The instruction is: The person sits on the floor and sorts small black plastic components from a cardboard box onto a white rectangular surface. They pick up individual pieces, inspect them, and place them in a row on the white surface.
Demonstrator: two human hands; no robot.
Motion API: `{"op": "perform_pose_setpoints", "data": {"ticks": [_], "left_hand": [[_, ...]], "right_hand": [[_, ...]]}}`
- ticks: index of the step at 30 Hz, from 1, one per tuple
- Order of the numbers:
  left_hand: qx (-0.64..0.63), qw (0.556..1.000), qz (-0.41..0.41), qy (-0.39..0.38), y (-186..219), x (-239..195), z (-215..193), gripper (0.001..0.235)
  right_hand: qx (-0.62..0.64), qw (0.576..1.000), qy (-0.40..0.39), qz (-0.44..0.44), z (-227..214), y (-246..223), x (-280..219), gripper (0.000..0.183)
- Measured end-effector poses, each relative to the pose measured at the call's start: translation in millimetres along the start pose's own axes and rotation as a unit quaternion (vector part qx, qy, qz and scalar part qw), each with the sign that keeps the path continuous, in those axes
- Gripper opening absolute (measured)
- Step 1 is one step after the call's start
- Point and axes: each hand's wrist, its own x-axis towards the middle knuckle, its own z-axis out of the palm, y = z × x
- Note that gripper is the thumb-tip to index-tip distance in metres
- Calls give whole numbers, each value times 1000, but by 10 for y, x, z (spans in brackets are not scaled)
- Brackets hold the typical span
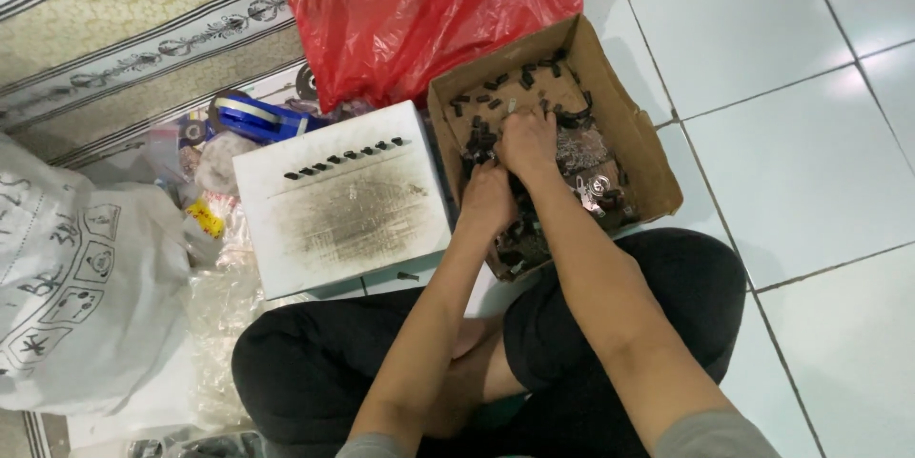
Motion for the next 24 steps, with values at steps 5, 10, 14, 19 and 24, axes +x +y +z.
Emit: {"op": "perform_pose_setpoints", "data": {"ticks": [5, 10, 14, 19, 24], "left_hand": [[5, 1000, 6, 7, -105, 107, 121, 49], [15, 1000, 1, 22, -74, 53, 48, 44], [15, 999, 13, 37, -96, 71, 48, 29], [-18, 999, 18, 39, -54, 35, -3, 28], [-30, 999, 11, 39, -111, 19, 16, 29]], "right_hand": [[-25, 999, 25, 23, 202, 75, 62, 14], [58, 997, -3, 49, 48, 111, 41, 17], [104, 972, 40, 206, -151, 378, 30, 13], [94, 934, 71, 336, 66, 843, -19, 14], [73, 939, 96, 323, 336, 979, 78, 9]]}}
